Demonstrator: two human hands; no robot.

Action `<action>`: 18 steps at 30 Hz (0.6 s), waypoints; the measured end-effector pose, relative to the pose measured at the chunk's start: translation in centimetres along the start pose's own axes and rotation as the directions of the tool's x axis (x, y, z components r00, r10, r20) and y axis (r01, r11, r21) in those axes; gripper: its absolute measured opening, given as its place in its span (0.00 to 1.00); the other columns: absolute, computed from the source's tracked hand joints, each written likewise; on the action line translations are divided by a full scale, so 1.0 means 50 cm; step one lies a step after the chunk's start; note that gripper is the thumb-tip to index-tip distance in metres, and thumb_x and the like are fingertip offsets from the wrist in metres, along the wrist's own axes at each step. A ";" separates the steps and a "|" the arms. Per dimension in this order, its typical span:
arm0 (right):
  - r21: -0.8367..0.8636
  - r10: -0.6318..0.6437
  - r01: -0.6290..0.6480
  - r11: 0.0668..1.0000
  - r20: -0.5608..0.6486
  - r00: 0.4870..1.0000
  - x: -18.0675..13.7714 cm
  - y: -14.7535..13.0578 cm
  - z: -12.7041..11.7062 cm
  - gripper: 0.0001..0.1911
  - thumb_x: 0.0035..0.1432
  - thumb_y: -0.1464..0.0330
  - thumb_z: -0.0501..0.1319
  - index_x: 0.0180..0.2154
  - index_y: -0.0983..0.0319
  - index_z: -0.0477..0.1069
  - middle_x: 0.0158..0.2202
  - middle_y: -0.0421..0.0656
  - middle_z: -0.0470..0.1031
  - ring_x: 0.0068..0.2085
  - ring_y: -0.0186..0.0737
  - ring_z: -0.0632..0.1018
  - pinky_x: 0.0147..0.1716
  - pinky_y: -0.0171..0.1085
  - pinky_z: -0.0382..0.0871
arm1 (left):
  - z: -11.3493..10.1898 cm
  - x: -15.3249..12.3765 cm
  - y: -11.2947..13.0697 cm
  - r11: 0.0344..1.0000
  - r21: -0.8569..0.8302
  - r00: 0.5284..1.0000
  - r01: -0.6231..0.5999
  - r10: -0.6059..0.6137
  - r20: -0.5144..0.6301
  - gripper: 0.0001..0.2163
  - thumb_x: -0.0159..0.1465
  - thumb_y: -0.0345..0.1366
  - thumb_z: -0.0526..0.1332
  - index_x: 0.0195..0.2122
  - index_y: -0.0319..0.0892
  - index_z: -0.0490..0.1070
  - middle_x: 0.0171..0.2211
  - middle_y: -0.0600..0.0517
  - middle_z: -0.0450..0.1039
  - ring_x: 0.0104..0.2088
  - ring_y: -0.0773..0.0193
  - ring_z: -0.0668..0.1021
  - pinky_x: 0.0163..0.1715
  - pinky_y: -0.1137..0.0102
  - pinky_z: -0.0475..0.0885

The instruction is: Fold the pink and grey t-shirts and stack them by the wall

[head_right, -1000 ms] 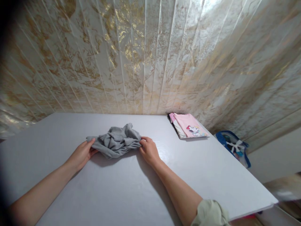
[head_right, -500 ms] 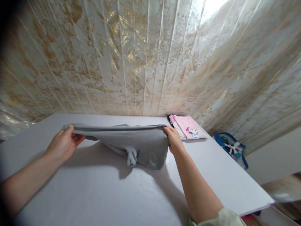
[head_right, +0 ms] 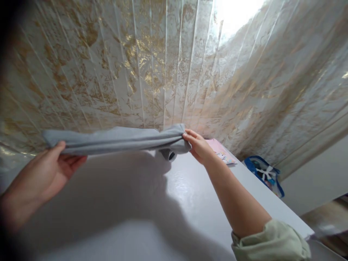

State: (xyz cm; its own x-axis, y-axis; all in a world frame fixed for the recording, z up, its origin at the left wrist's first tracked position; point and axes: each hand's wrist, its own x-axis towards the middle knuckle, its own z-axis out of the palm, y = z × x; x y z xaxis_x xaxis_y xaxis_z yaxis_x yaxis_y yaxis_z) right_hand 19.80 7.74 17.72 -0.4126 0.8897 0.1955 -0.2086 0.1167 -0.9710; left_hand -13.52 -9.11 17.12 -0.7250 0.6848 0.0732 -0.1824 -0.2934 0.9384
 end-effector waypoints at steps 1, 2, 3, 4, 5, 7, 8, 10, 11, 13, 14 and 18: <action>-0.019 0.092 -0.092 0.996 0.018 0.996 -0.022 0.034 -0.006 0.19 0.48 0.63 0.69 0.43 0.59 0.73 0.33 0.39 0.76 0.32 0.34 0.76 0.30 0.31 0.69 | -0.028 -0.025 -0.028 0.996 0.040 0.997 0.078 -0.078 -0.002 0.05 0.63 0.34 0.57 0.35 0.49 0.73 0.38 0.58 0.78 0.36 0.69 0.79 0.38 0.73 0.79; -0.044 0.184 -0.183 0.982 0.026 0.983 -0.043 0.071 -0.013 0.20 0.48 0.63 0.69 0.44 0.59 0.73 0.34 0.39 0.77 0.33 0.34 0.76 0.30 0.31 0.69 | -0.057 -0.048 -0.060 0.985 0.081 0.989 0.151 -0.150 -0.013 0.03 0.60 0.36 0.60 0.32 0.51 0.73 0.37 0.59 0.79 0.36 0.67 0.80 0.36 0.73 0.79; -0.088 0.275 -0.272 0.958 0.033 0.961 -0.061 0.110 -0.023 0.22 0.48 0.63 0.68 0.46 0.59 0.72 0.34 0.40 0.77 0.32 0.34 0.76 0.30 0.31 0.69 | -0.088 -0.068 -0.094 0.970 0.136 0.980 0.200 -0.200 -0.010 0.02 0.58 0.40 0.62 0.30 0.52 0.74 0.36 0.59 0.79 0.35 0.63 0.80 0.33 0.72 0.80; -0.151 0.345 -0.339 0.929 0.015 0.938 -0.078 0.147 -0.033 0.23 0.48 0.64 0.68 0.48 0.59 0.72 0.34 0.40 0.77 0.30 0.33 0.75 0.29 0.32 0.68 | -0.119 -0.084 -0.127 0.943 0.219 0.966 0.250 -0.259 0.012 0.04 0.56 0.45 0.63 0.29 0.53 0.74 0.34 0.57 0.80 0.34 0.60 0.81 0.32 0.69 0.80; -0.225 0.385 -0.380 0.897 -0.022 0.922 -0.093 0.182 -0.044 0.24 0.48 0.64 0.68 0.49 0.60 0.71 0.33 0.40 0.77 0.29 0.32 0.74 0.29 0.32 0.68 | -0.148 -0.094 -0.159 0.903 0.307 0.945 0.300 -0.325 0.032 0.07 0.53 0.48 0.64 0.28 0.54 0.74 0.31 0.56 0.80 0.34 0.55 0.81 0.34 0.64 0.81; -0.325 0.388 -0.385 0.864 -0.060 0.920 -0.118 0.238 -0.067 0.26 0.49 0.64 0.67 0.50 0.61 0.69 0.34 0.41 0.77 0.30 0.33 0.75 0.32 0.35 0.70 | -0.201 -0.096 -0.206 0.842 0.433 0.938 0.322 -0.345 -0.026 0.11 0.49 0.52 0.65 0.21 0.53 0.69 0.23 0.55 0.77 0.31 0.51 0.82 0.37 0.60 0.80; -0.363 0.361 -0.363 0.858 -0.074 0.929 -0.127 0.258 -0.077 0.25 0.49 0.64 0.67 0.50 0.61 0.69 0.34 0.42 0.77 0.30 0.34 0.75 0.32 0.36 0.70 | -0.222 -0.088 -0.219 0.831 0.482 0.954 0.279 -0.295 -0.042 0.11 0.50 0.52 0.64 0.22 0.53 0.68 0.23 0.56 0.76 0.31 0.52 0.81 0.37 0.60 0.80; -0.436 0.296 -0.299 0.849 -0.077 0.952 -0.143 0.282 -0.090 0.24 0.50 0.63 0.65 0.50 0.62 0.69 0.36 0.43 0.77 0.31 0.36 0.76 0.34 0.38 0.71 | -0.249 -0.061 -0.226 0.810 0.563 0.986 0.165 -0.138 -0.092 0.11 0.50 0.52 0.63 0.29 0.55 0.67 0.24 0.57 0.75 0.31 0.52 0.81 0.38 0.59 0.79; -0.481 0.267 -0.267 0.835 -0.070 0.961 -0.149 0.287 -0.093 0.23 0.51 0.63 0.63 0.50 0.63 0.69 0.37 0.44 0.77 0.32 0.37 0.76 0.35 0.39 0.70 | -0.254 -0.045 -0.221 0.782 0.617 0.995 0.094 -0.050 -0.088 0.12 0.50 0.52 0.63 0.32 0.56 0.66 0.26 0.57 0.75 0.34 0.51 0.81 0.40 0.58 0.78; -0.587 0.218 -0.197 0.786 -0.035 0.975 -0.160 0.289 -0.088 0.20 0.53 0.64 0.61 0.48 0.63 0.71 0.40 0.45 0.76 0.36 0.40 0.76 0.39 0.40 0.70 | -0.248 -0.015 -0.208 0.680 0.731 0.994 -0.059 0.108 -0.021 0.14 0.50 0.52 0.61 0.35 0.55 0.66 0.32 0.53 0.76 0.40 0.49 0.80 0.45 0.57 0.76; -0.636 0.206 -0.164 0.754 -0.009 0.979 -0.165 0.288 -0.082 0.19 0.53 0.65 0.60 0.47 0.63 0.72 0.41 0.46 0.76 0.38 0.41 0.76 0.40 0.40 0.69 | -0.238 -0.005 -0.203 0.612 0.780 0.987 -0.134 0.150 0.052 0.14 0.51 0.52 0.59 0.36 0.54 0.66 0.35 0.52 0.75 0.42 0.49 0.79 0.47 0.57 0.74; -0.712 0.231 -0.101 0.695 0.088 0.969 -0.183 0.276 -0.047 0.19 0.52 0.66 0.61 0.48 0.61 0.73 0.41 0.45 0.75 0.38 0.41 0.75 0.39 0.38 0.68 | -0.188 0.013 -0.220 0.325 0.864 0.922 -0.385 0.094 0.375 0.18 0.52 0.52 0.56 0.40 0.49 0.70 0.43 0.46 0.75 0.48 0.47 0.76 0.53 0.58 0.70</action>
State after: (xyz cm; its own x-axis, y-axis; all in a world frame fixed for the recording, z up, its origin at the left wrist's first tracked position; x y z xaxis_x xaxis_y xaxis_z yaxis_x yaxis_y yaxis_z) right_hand 22.77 2.26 2.19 -0.5256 0.8505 -0.0226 0.5281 0.3053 -0.7924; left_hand -18.24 -11.73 3.69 -0.4368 0.8540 0.2825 0.7931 0.2174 0.5689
